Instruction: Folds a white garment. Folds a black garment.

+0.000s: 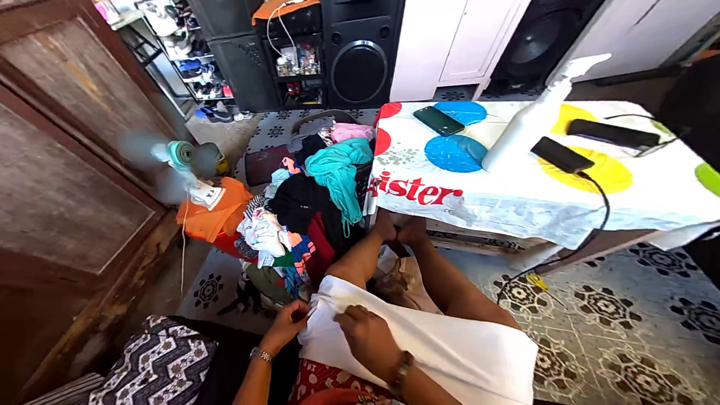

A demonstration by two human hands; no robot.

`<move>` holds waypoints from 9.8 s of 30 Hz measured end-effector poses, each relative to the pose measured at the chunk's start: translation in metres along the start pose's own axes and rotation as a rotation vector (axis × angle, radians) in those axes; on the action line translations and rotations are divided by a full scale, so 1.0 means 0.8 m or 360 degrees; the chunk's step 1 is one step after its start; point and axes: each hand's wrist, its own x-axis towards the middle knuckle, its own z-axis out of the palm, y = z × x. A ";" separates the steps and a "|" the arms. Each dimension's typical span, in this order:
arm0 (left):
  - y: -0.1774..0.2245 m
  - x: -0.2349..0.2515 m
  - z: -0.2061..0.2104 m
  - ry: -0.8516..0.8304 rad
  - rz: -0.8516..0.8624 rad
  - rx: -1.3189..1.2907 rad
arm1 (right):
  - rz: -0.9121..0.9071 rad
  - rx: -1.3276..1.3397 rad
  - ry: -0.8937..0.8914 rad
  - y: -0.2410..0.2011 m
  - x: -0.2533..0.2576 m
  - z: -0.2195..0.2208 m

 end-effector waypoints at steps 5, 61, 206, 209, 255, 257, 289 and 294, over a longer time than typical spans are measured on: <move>-0.009 -0.008 -0.004 0.0088 0.0095 0.0167 | 0.0066 -0.0421 -0.0812 -0.045 0.079 -0.003; -0.053 0.038 0.006 0.0669 -0.0241 -0.0670 | 0.0557 0.0894 0.0331 0.017 0.026 0.027; 0.060 -0.040 0.079 0.0327 0.0693 0.0796 | 0.1407 0.2258 0.0053 0.124 -0.039 -0.009; 0.116 -0.061 0.119 0.0107 0.0977 0.1010 | 0.1459 0.2625 0.0284 0.072 -0.022 -0.055; 0.157 0.048 0.311 0.0067 0.0344 0.0598 | 0.1731 0.0275 0.1104 0.148 -0.197 -0.056; 0.138 0.069 0.318 -0.0147 0.0054 0.0677 | 0.1935 0.0491 0.0767 0.168 -0.200 -0.049; 0.070 0.092 0.258 -0.0418 -0.0273 0.0040 | 0.1061 0.0964 0.2159 0.136 -0.264 -0.218; 0.062 0.091 0.276 -0.0456 -0.0272 0.0119 | 0.0947 0.0895 0.2701 0.127 -0.378 -0.283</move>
